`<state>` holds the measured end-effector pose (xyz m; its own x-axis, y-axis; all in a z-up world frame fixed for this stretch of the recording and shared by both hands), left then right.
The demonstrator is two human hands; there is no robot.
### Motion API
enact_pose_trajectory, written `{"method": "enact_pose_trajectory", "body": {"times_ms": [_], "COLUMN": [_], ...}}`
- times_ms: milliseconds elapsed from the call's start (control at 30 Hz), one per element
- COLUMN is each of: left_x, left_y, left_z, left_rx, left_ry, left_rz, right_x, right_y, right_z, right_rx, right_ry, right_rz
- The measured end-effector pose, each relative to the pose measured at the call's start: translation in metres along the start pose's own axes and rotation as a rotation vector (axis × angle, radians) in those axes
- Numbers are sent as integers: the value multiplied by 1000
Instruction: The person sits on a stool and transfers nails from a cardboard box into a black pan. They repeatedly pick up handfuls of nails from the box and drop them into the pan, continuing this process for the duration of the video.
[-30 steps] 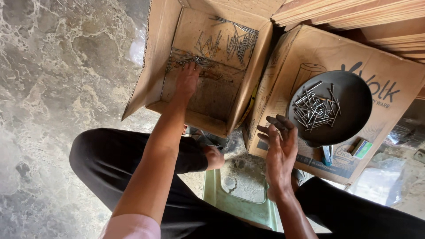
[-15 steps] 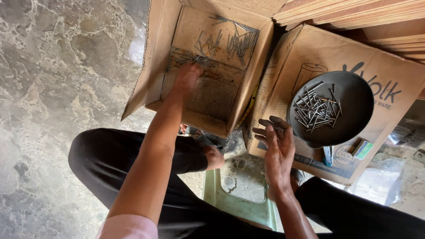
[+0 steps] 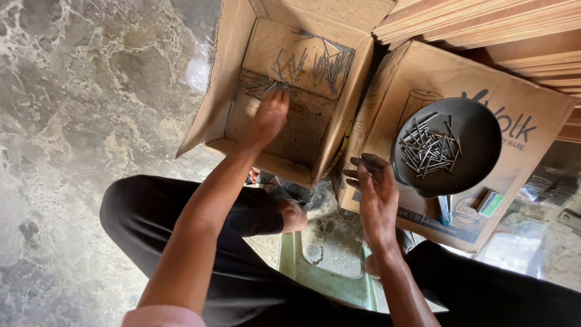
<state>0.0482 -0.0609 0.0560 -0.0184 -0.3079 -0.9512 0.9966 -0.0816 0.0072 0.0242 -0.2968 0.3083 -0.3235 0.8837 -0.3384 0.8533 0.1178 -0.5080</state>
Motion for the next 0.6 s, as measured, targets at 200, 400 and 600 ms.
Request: {"method": "enact_pose_trajectory", "body": {"times_ms": [200,400,600], "left_x": [-54,-190,-182], "left_y": [3,15,8], "left_z": [65,177,243], "left_rx": [73,-159,93], "left_ry": [254,-1107,-1181], "left_rz": [203,-334,-356], "right_x": [-6,-19,-26], "right_y": [-7,-16,-8], "right_z": [-7,-20,23], "right_rx": [-23,-107,91], "right_ry": [68,-46,603], "right_rz": [9,62,35]}}
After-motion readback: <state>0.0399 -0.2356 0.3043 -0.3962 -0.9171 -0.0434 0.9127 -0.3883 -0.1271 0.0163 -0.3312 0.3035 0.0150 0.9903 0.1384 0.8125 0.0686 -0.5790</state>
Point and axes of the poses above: each hand's wrist, its own y-axis towards the middle knuckle, its own x-axis out of the palm, z = x × y, the point moved 6 cm from there along y, towards the middle knuckle, and after that the axes turned 15 degrees about -y, right-handed, at the moved point
